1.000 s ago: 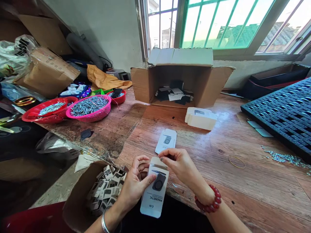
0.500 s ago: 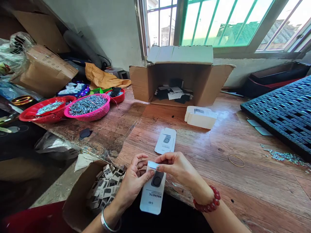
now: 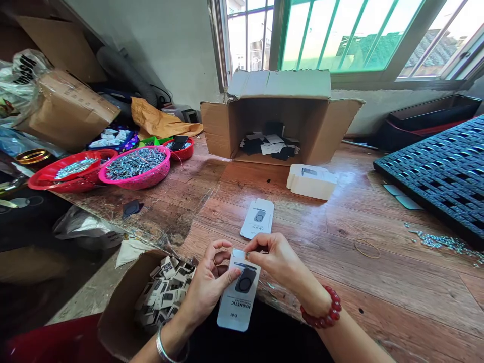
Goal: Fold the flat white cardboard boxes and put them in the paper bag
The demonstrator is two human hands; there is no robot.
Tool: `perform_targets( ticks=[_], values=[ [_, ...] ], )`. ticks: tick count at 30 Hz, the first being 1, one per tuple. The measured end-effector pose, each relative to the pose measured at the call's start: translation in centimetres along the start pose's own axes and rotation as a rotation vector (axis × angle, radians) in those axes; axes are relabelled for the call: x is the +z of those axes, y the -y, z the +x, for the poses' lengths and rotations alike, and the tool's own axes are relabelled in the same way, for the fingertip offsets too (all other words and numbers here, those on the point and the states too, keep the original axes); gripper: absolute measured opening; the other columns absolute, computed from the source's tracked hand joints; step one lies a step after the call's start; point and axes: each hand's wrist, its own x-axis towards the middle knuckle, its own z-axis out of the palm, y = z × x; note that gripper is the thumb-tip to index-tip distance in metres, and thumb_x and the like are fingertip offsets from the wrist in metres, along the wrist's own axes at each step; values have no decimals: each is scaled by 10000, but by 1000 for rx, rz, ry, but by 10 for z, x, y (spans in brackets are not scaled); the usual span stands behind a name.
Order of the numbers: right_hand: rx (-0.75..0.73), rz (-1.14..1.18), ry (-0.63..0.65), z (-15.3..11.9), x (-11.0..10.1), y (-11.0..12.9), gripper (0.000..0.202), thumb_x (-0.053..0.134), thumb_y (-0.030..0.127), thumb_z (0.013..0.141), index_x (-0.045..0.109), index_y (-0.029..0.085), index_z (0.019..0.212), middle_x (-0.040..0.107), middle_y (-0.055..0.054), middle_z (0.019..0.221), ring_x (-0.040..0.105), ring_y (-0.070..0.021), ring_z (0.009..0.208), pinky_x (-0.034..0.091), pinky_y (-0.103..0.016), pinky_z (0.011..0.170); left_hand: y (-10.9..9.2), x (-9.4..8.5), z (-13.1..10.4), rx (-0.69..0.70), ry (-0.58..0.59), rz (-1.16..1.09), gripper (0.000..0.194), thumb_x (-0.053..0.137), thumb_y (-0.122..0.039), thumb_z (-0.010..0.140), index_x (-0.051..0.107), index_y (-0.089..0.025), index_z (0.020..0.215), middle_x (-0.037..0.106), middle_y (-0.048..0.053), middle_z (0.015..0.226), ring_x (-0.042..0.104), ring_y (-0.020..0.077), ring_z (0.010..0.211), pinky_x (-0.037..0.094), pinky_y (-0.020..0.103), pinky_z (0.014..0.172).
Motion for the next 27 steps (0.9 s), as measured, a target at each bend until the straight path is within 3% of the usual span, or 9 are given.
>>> perform_targets(
  ticks=[8,12,17,20,23,27],
  values=[
    [-52,39,62,3,-5,-2,83,689,250,661,734,181,671,707,-8,672,597,-150,632,451,-263,609,-2,-3,-2,-15,49,-11,649,775,-305,760,479,-207,1329,723,68,1042,697,159,764,538,248,683],
    [-123,-59,94,1,-8,-1,95,692,252,724,763,189,712,729,-26,739,624,-164,682,462,-266,613,-2,-3,-3,-13,34,-19,697,798,-340,745,484,-197,1351,730,75,1034,709,182,801,548,267,727],
    [-183,-79,171,-7,-5,-8,253,671,364,853,769,234,1048,750,-44,923,654,-181,778,508,-294,670,-5,-8,2,25,-24,35,485,775,-377,764,628,-165,1174,734,91,1058,700,197,835,547,268,732],
    [-168,122,76,-11,7,-17,434,736,379,808,663,243,1214,754,-40,976,689,-201,852,552,-327,743,-9,-10,7,74,-30,36,397,754,-393,787,646,-168,1096,735,77,1024,687,186,820,542,258,717],
    [-181,213,-50,-13,18,-23,344,760,364,787,676,226,1090,758,-32,906,703,-202,843,558,-323,763,-11,-11,10,107,-27,40,342,745,-397,799,645,-175,1039,730,46,942,664,154,764,525,232,682],
    [-189,114,-78,-13,19,-25,200,756,354,785,721,199,907,745,-23,783,677,-177,715,532,-281,655,-6,-12,11,97,-20,22,313,769,-396,777,616,-178,942,714,12,834,641,129,699,503,214,646]
  ],
)
